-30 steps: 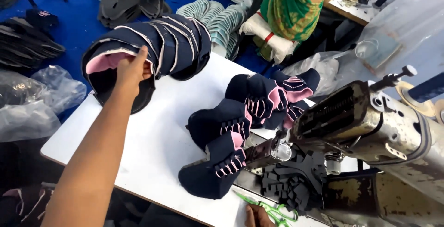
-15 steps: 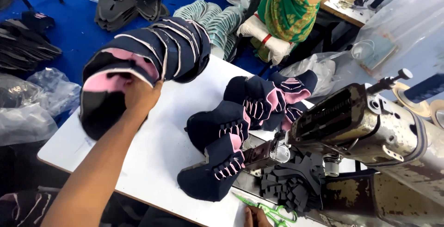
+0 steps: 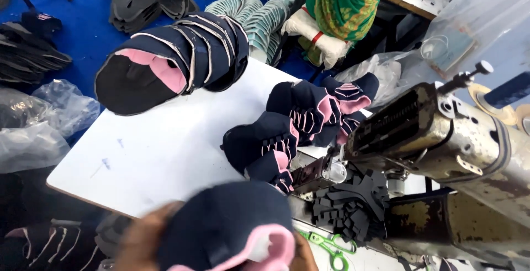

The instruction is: The person threads pink decorative cords into shoe upper components and uses a sewing machine to secure them.

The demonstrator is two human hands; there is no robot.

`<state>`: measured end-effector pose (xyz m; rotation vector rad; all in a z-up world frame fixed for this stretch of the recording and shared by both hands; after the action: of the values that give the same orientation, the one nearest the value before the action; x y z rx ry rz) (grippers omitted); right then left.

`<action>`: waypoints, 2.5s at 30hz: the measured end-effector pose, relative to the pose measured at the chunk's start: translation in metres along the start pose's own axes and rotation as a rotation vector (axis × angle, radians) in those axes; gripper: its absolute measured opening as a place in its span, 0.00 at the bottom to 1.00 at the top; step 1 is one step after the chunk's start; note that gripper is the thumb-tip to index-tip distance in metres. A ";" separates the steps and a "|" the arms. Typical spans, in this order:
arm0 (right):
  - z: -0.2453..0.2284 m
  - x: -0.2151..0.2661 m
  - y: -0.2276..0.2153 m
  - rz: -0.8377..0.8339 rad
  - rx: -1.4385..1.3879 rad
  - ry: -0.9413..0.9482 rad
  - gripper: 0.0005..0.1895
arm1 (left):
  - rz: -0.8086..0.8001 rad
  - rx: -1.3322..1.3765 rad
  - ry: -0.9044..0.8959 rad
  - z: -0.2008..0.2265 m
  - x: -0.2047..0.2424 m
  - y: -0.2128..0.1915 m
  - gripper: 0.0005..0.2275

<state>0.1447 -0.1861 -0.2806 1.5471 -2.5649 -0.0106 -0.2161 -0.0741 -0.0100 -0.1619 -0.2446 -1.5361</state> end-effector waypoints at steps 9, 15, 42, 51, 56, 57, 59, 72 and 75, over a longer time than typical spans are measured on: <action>-0.178 0.020 -0.020 0.305 0.035 -0.013 0.36 | -0.148 -0.174 0.079 -0.069 -0.037 0.068 0.16; -0.171 0.027 -0.019 0.211 -0.011 0.023 0.38 | -0.607 -0.468 0.271 -0.022 -0.007 0.124 0.28; -0.130 0.047 -0.059 0.281 0.326 -0.270 0.06 | -0.807 -0.527 0.868 -0.044 0.010 0.164 0.22; -0.146 0.043 -0.036 0.111 -0.190 0.153 0.21 | -0.872 -0.526 0.725 -0.041 0.008 0.165 0.21; -0.157 0.046 -0.036 -0.124 -0.177 0.043 0.24 | -0.900 -0.418 0.776 -0.042 0.003 0.161 0.24; -0.150 0.044 -0.043 -0.071 -0.088 0.057 0.24 | -0.934 -0.404 0.760 -0.038 0.004 0.161 0.25; -0.144 0.041 -0.048 -0.019 0.002 0.071 0.24 | -0.967 -0.387 0.744 -0.029 0.006 0.163 0.26; -0.239 0.017 0.010 0.422 0.453 -0.395 0.12 | -1.011 -0.388 0.611 0.016 0.006 0.167 0.24; -0.248 0.013 0.009 0.468 0.459 -0.371 0.06 | -0.986 -0.361 0.584 0.020 0.001 0.168 0.24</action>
<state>0.1626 -0.1760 -0.0328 1.0854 -3.3531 0.4028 -0.0496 -0.0651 0.0175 0.1626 0.5022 -2.5146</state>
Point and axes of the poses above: each hand's wrist, its own x-axis away from the middle knuckle, its own y-axis out of the palm, z = x × y, the point moved 5 cm from there along -x, towards the middle knuckle, and after that the axes turned 11 degrees about z, right-handed, at the moved point
